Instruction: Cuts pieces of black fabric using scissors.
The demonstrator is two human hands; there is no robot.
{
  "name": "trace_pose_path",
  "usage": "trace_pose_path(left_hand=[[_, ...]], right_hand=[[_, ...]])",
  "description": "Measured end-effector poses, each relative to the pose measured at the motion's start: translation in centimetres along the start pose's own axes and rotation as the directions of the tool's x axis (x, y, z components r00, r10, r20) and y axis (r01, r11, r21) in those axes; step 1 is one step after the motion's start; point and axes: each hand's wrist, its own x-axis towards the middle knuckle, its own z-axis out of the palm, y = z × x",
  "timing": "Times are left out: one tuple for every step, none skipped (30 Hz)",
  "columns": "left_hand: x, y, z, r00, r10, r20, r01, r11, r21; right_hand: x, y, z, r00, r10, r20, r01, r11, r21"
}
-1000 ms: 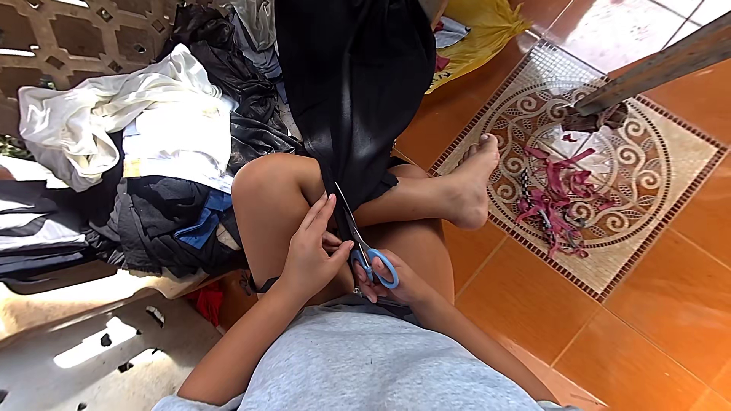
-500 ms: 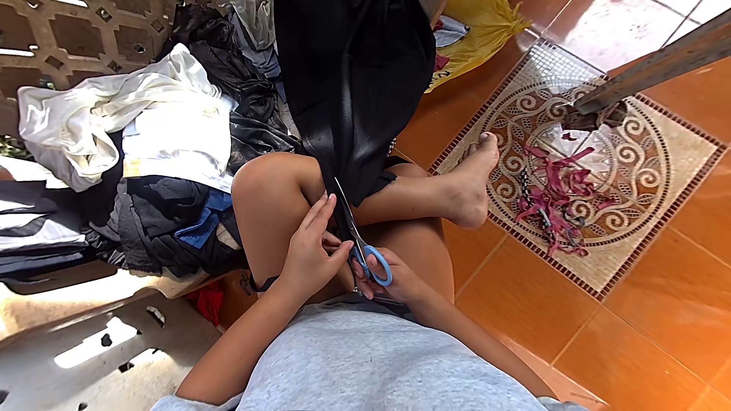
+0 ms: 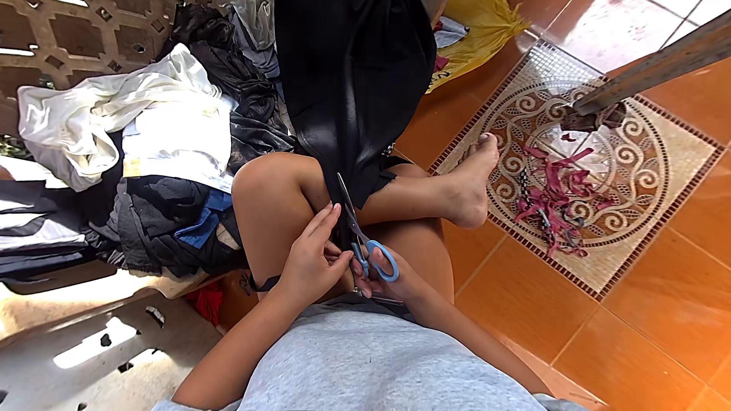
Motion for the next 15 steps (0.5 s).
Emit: trace_pose_path(left_hand=[[-0.03, 0.0, -0.05, 1.0, -0.002, 0.004, 0.002, 1.0, 0.003], [-0.04, 0.02, -0.09, 1.0, -0.004, 0.008, 0.004, 1.0, 0.004], [-0.04, 0.05, -0.13, 1.0, -0.006, 0.01, 0.006, 1.0, 0.006], [-0.04, 0.08, -0.14, 1.0, -0.008, 0.013, 0.008, 1.0, 0.007], [-0.04, 0.11, -0.15, 1.0, -0.007, 0.016, 0.007, 1.0, 0.006], [-0.03, 0.12, -0.14, 1.0, -0.004, 0.017, 0.004, 1.0, 0.006], [0.0, 0.13, -0.16, 1.0, 0.0, 0.02, 0.0, 1.0, 0.011], [0.02, 0.15, -0.19, 1.0, 0.002, 0.023, -0.003, 1.0, 0.021], [0.04, 0.19, -0.23, 1.0, 0.001, 0.029, -0.002, 0.999, 0.038], [0.06, 0.23, -0.26, 0.999, -0.001, 0.035, -0.001, 0.999, 0.05], [0.08, 0.26, -0.29, 0.999, -0.001, 0.04, -0.001, 0.998, 0.058], [0.09, 0.27, -0.32, 0.999, -0.001, 0.043, -0.002, 0.998, 0.064], [0.08, 0.26, -0.35, 0.999, 0.0, 0.045, -0.003, 0.998, 0.068], [0.09, 0.24, -0.36, 0.999, 0.002, 0.045, -0.005, 0.998, 0.07], [0.09, 0.24, -0.37, 0.999, 0.003, 0.045, -0.006, 0.997, 0.072]], right_hand=[[0.01, 0.01, 0.03, 1.0, 0.0, 0.001, 0.0, 1.0, 0.007], [0.03, 0.03, 0.03, 1.0, 0.0, 0.004, 0.0, 1.0, 0.007], [0.03, 0.03, 0.0, 1.0, 0.002, 0.01, -0.002, 1.0, 0.005], [0.01, 0.04, -0.07, 1.0, 0.005, 0.018, -0.005, 1.0, 0.003], [0.0, 0.06, -0.17, 1.0, 0.005, 0.026, -0.005, 1.0, 0.0], [0.01, 0.07, -0.25, 1.0, 0.0, 0.031, 0.0, 1.0, -0.007], [0.05, 0.06, -0.29, 0.999, -0.005, 0.035, 0.005, 1.0, -0.016], [0.1, 0.06, -0.31, 0.999, -0.009, 0.038, 0.01, 1.0, -0.027], [0.13, 0.05, -0.34, 0.999, -0.014, 0.04, 0.015, 0.999, -0.042], [0.14, 0.03, -0.33, 0.999, -0.016, 0.037, 0.018, 0.998, -0.053], [0.16, -0.03, -0.25, 0.999, -0.016, 0.028, 0.018, 0.998, -0.059], [0.18, -0.1, -0.14, 1.0, -0.014, 0.022, 0.016, 0.998, -0.064], [0.2, -0.16, -0.02, 1.0, -0.015, 0.015, 0.016, 0.998, -0.064], [0.21, -0.14, 0.09, 1.0, -0.02, 0.01, 0.02, 0.998, -0.06], [0.23, -0.06, 0.21, 1.0, -0.025, 0.001, 0.025, 0.998, -0.051]])
